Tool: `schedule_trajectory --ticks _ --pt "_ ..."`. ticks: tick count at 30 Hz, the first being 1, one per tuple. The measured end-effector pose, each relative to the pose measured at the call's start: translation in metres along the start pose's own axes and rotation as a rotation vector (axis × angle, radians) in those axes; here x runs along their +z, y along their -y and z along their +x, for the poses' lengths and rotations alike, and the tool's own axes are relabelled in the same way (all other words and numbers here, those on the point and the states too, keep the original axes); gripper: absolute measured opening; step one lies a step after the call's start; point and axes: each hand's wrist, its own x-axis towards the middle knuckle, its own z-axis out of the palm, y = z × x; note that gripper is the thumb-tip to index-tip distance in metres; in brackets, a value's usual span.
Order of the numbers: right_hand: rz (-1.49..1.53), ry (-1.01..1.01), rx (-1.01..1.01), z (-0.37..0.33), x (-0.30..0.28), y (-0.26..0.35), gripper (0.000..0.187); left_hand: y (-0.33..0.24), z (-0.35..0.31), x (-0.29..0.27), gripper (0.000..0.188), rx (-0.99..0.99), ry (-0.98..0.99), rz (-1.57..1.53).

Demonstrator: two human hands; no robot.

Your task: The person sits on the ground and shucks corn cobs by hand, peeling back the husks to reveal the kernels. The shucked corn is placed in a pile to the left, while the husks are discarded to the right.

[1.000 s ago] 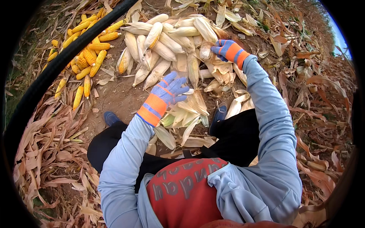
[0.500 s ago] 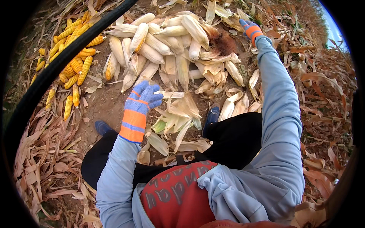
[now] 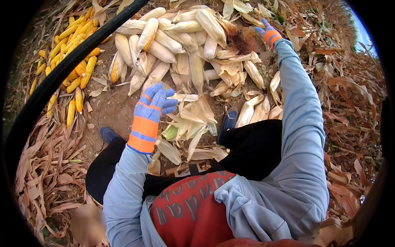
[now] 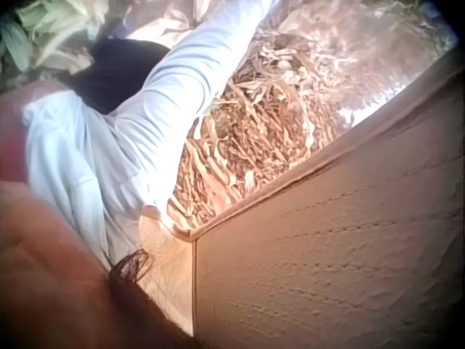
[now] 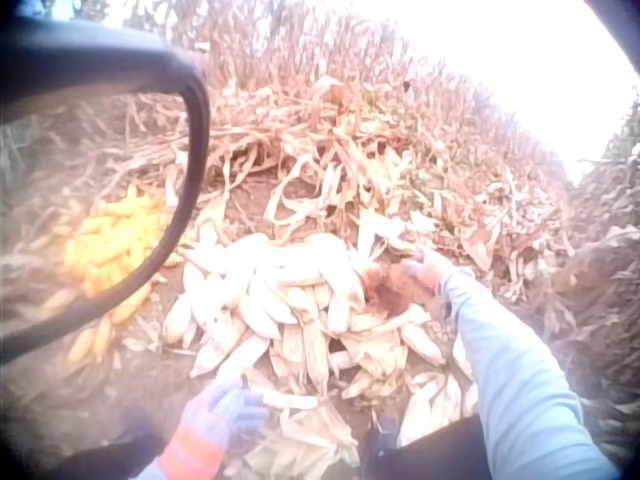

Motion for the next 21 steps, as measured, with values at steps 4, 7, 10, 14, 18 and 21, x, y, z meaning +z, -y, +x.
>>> schedule_trajectory --ticks 4,7,10,14,18,21 --pt "-0.103 -0.044 0.08 0.005 -0.003 -0.004 0.064 -0.001 -0.002 0.0 0.04 -0.015 -0.019 0.006" --pt "-0.117 -0.01 0.017 -0.015 -0.017 0.006 0.058 -0.004 -0.003 0.002 0.038 -0.008 -0.026 0.034" --pt "-0.063 -0.035 -0.137 0.014 0.016 -0.058 0.056 -0.001 -0.001 0.005 0.038 0.009 0.014 0.023" --pt "0.036 0.295 -0.024 0.009 0.01 -0.012 0.047 -0.003 -0.004 -0.004 0.037 0.044 -0.022 0.007" --pt "0.112 0.287 -0.235 -0.055 0.021 0.04 0.04 -0.007 -0.002 0.0 0.034 0.087 0.001 0.045" --pt "0.188 0.597 -0.412 -0.101 0.081 0.095 0.055 -0.015 -0.002 0.001 0.034 0.125 -0.02 0.039"
